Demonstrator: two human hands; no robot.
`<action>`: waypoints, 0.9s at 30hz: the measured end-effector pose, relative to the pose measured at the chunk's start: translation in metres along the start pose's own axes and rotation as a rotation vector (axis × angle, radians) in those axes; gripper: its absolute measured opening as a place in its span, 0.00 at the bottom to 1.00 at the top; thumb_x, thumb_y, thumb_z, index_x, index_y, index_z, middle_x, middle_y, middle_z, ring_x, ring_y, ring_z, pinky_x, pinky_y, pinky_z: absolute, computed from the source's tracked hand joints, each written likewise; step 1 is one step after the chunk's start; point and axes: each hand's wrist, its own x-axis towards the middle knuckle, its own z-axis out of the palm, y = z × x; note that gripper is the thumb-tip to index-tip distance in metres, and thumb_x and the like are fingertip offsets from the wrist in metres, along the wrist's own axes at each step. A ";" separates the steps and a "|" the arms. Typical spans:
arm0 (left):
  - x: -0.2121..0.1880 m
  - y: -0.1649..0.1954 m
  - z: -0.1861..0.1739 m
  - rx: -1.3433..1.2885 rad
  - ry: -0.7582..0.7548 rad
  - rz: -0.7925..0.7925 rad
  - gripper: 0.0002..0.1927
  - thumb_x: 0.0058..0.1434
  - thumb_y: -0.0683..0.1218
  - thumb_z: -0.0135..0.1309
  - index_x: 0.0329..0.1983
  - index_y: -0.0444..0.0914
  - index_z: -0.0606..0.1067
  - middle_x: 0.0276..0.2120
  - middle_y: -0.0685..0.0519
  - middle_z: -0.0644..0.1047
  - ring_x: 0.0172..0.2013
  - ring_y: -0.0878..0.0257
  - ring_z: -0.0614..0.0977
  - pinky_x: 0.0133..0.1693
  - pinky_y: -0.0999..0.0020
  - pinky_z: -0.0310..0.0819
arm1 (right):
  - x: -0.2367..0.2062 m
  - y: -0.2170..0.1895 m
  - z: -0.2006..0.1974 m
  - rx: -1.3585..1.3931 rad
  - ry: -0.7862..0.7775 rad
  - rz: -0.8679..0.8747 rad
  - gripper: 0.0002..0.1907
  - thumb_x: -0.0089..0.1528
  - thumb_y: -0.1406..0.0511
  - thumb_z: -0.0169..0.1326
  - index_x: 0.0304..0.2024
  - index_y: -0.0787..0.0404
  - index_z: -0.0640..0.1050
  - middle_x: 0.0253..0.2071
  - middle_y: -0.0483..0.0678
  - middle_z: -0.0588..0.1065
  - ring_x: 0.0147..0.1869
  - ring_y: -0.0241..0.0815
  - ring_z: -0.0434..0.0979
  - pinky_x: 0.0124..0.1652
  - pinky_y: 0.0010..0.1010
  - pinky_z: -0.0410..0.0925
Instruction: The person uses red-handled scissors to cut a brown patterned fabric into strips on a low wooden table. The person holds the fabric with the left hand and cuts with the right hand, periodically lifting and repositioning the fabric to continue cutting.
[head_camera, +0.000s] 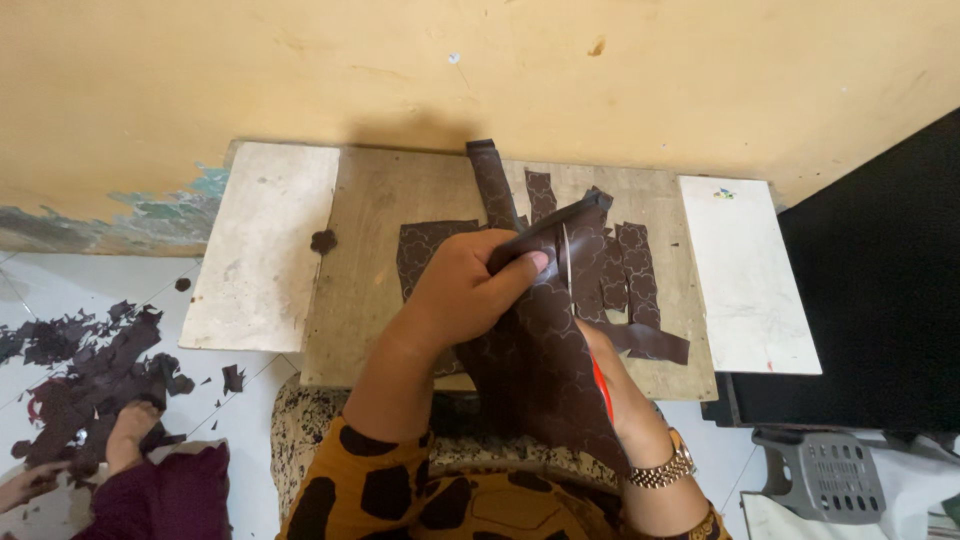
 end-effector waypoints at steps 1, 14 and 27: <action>-0.001 0.000 0.000 0.013 0.001 0.011 0.14 0.62 0.52 0.57 0.39 0.35 0.82 0.25 0.51 0.81 0.27 0.67 0.80 0.32 0.70 0.74 | 0.001 -0.002 0.001 0.018 0.002 0.017 0.31 0.68 0.51 0.50 0.62 0.69 0.73 0.55 0.47 0.77 0.56 0.34 0.72 0.54 0.29 0.69; 0.000 -0.008 0.003 -0.060 -0.015 -0.004 0.13 0.64 0.50 0.57 0.39 0.35 0.81 0.26 0.53 0.81 0.28 0.70 0.79 0.33 0.72 0.74 | -0.003 0.011 -0.007 -0.020 0.002 0.066 0.28 0.67 0.52 0.54 0.55 0.71 0.75 0.49 0.50 0.78 0.51 0.35 0.73 0.49 0.30 0.71; 0.000 -0.014 0.010 -0.219 0.025 -0.005 0.13 0.65 0.50 0.55 0.39 0.34 0.81 0.28 0.55 0.82 0.30 0.70 0.79 0.34 0.72 0.75 | -0.021 0.090 -0.027 -0.019 0.180 -0.046 0.25 0.68 0.57 0.53 0.58 0.71 0.73 0.50 0.47 0.76 0.49 0.34 0.74 0.46 0.27 0.70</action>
